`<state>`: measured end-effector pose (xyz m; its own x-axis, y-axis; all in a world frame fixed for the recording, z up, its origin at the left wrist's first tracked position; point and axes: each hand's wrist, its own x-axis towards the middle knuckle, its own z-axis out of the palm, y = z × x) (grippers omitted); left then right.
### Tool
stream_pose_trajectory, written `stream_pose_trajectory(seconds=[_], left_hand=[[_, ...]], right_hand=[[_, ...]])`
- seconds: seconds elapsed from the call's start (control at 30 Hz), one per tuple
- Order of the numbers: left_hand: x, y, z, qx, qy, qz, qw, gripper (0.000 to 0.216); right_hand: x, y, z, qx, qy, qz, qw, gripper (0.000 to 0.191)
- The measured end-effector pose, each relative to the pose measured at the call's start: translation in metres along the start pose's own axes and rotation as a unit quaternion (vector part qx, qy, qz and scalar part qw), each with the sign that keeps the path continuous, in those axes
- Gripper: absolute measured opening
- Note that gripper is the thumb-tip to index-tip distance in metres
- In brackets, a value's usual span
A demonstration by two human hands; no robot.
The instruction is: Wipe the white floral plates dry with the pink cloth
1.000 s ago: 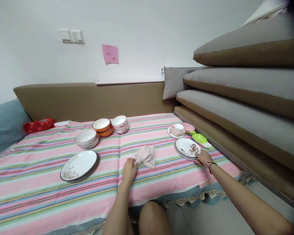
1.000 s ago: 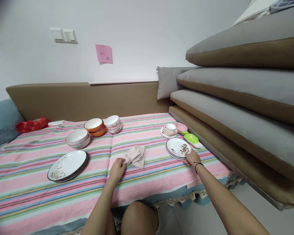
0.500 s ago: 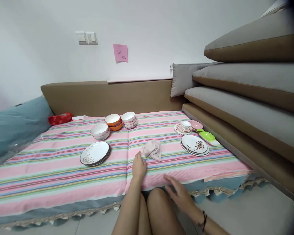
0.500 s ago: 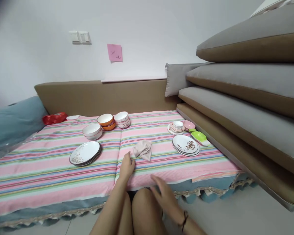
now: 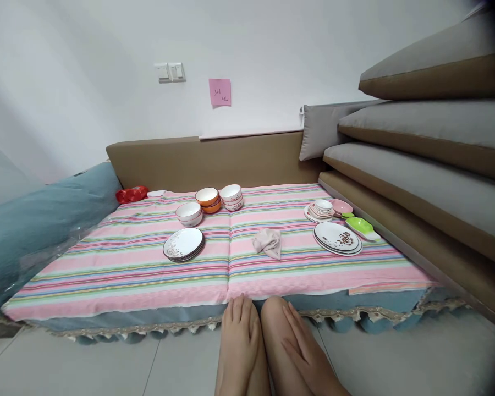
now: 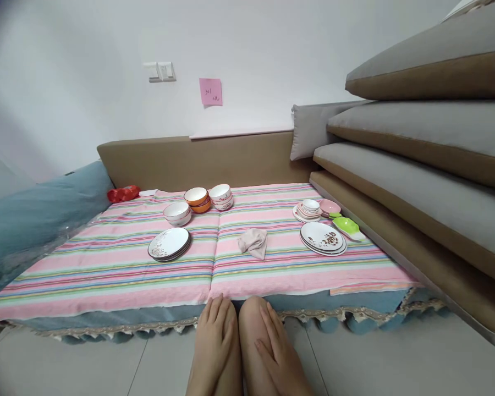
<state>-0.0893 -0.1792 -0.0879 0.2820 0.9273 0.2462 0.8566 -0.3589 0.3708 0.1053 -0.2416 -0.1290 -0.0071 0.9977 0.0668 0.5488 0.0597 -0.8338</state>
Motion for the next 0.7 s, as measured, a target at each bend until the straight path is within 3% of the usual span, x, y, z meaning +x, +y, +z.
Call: stream_pose_trajectory(seconds=[0.17,0.47,0.7], left_hand=[[-0.036,-0.004,-0.002,0.0,0.029,0.01,1.0,0.059],[-0.087,-0.007,-0.002,-0.085,0.025,-0.105,0.991,0.067],[-0.129,-0.006,-0.01,-0.128,0.019,-0.141,0.981,0.076]], right_hand=[[-0.022,0.001,0.002,-0.025,0.004,0.019,0.999,0.064],[-0.054,0.013,0.002,-0.059,0.044,0.002,0.997,0.064],[-0.082,0.016,-0.001,-0.018,0.075,0.054,0.996,0.063]])
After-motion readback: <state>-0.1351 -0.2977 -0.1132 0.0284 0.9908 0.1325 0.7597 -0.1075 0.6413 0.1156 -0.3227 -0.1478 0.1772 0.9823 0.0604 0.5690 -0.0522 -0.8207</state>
